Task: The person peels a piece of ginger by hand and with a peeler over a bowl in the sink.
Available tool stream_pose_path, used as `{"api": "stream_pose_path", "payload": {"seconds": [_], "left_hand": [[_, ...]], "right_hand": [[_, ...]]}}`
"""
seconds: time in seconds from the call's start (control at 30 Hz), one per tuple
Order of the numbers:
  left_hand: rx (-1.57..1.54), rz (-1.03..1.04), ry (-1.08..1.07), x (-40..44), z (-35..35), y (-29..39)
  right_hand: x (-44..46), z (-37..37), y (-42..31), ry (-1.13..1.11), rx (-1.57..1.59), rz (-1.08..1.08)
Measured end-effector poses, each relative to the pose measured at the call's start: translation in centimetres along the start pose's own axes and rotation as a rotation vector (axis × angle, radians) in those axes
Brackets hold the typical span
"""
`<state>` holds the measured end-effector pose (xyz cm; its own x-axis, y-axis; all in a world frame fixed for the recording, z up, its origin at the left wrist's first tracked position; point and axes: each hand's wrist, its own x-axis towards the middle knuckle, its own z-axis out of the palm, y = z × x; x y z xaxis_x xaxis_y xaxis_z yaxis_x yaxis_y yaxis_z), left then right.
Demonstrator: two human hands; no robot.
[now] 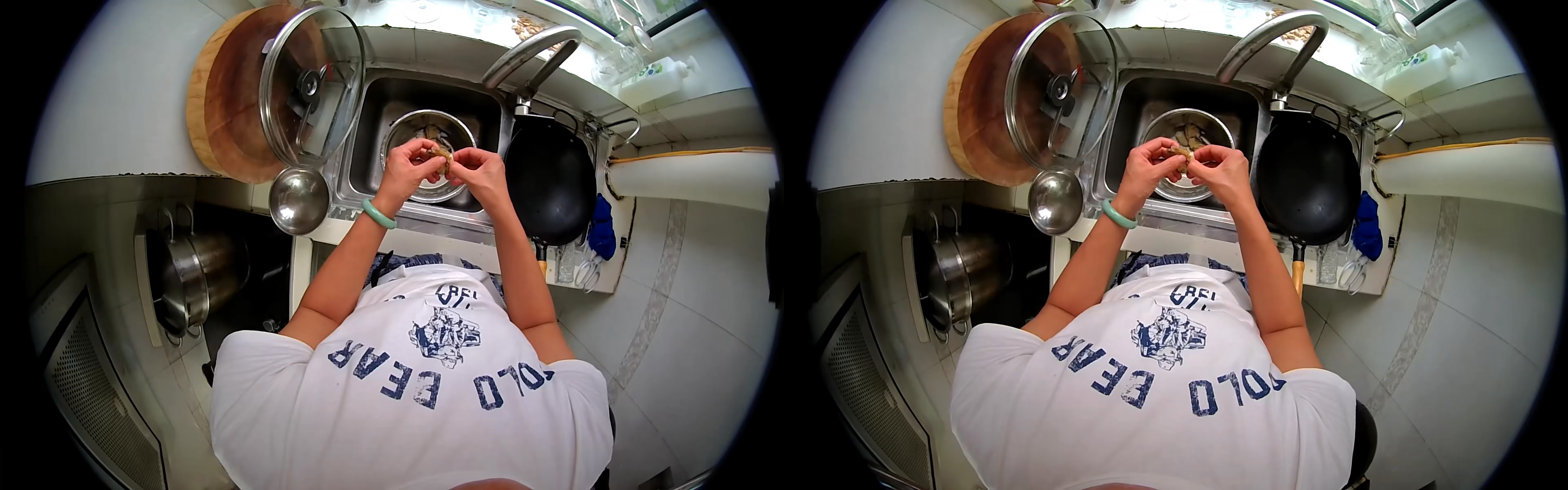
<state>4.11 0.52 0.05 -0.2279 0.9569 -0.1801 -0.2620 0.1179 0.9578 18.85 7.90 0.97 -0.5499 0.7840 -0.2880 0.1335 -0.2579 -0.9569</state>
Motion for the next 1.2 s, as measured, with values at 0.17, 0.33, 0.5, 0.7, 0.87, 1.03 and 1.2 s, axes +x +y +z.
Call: {"api": "stream_pose_path", "payload": {"seconds": [0.17, 0.33, 0.5, 0.7, 0.87, 1.03, 1.2], "left_hand": [[-0.011, -0.016, -0.014, 0.1, 0.2, -0.1], [-0.018, -0.022, -0.021, 0.1, 0.3, 0.2], [0.005, -0.008, -0.026, 0.3, 0.0, 0.0], [0.036, 0.006, -0.008, 0.2, 0.2, 0.0], [0.025, -0.004, 0.018, 0.2, 0.1, -0.2], [0.0, -0.017, 0.028, 0.2, 0.1, -0.1], [-0.175, -0.128, 0.122, 0.2, -0.4, -0.4]], "right_hand": [[-0.3, -0.3, 0.2, -0.015, -0.006, 0.011], [-0.2, -0.3, 0.6, -0.009, 0.08, 0.033], [-0.1, -0.1, 0.3, -0.012, 0.132, 0.088], [0.1, 0.2, 0.6, -0.043, 0.189, 0.07], [0.3, 0.1, 0.8, -0.086, 0.213, 0.072], [0.7, -0.1, 0.8, -0.088, 0.213, 0.121], [1.0, -0.2, 1.6, -0.149, 0.222, 0.076]]}}
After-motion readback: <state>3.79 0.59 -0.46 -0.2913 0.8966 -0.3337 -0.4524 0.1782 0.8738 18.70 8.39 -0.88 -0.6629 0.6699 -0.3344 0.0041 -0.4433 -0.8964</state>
